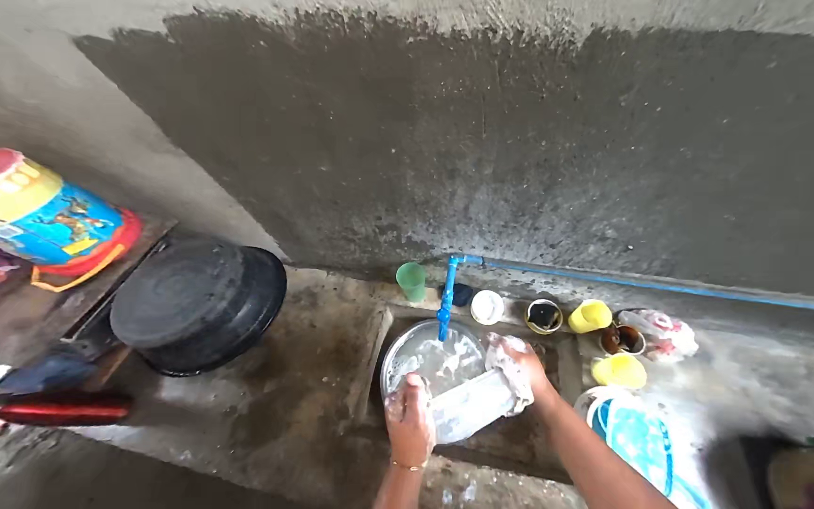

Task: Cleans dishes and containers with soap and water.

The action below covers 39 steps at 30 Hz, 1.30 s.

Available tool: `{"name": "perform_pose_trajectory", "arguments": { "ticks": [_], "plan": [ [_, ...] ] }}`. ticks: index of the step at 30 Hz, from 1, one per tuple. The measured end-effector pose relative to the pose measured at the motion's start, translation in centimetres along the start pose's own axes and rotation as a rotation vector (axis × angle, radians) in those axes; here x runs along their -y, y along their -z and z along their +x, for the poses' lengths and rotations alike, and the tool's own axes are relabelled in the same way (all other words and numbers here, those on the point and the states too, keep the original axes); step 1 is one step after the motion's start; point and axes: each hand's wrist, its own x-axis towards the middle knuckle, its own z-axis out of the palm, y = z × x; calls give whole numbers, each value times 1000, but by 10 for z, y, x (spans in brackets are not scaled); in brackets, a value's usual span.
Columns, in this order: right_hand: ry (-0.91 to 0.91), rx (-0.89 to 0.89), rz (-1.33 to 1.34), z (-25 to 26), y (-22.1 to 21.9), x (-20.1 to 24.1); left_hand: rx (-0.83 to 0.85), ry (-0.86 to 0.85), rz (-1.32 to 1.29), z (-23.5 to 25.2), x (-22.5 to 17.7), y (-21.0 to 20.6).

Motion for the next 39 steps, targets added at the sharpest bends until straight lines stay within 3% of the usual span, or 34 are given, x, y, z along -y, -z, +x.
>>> {"name": "perform_pose_trajectory", "arguments": {
  "ticks": [2,4,7,10,14,16,18,20,23,25,27,30,31,33,36,39],
  "plan": [
    [-33,-43,83,2,5,0,-49,82,24,1,9,1],
    [-14,-56,-189,-6,0,10,30,96,353,5,21,4],
    [170,50,-610,-28,-27,10,190,-95,719,-9,28,-15],
    [157,84,-541,-29,-30,7,61,-70,585,-12,25,-24],
    [39,-9,-353,-12,-9,8,-75,191,165,-7,12,-25],
    [138,19,-548,-18,-13,9,-80,158,294,-9,19,-29],
    [384,32,-732,-33,-27,8,-13,20,453,-12,29,-30],
    [532,14,-721,-36,-33,4,11,-24,441,-13,29,-29],
    [142,52,-406,-24,-14,15,-96,173,121,-5,10,-27],
    [-38,-37,-135,-13,-8,17,-104,312,-10,-2,4,-24],
    [-9,-37,-240,-14,-9,18,-30,302,123,-4,16,-21],
    [190,102,-688,-27,-28,17,139,-18,575,-9,30,-23],
    [226,123,-733,-29,-34,15,141,-22,585,-11,30,-24],
    [145,168,-677,-22,-32,15,38,2,494,-7,25,-23],
    [62,69,-494,1,-9,4,-93,140,77,3,10,-11],
    [72,29,-552,5,-7,1,-160,167,57,5,10,-9]
  ]
}}
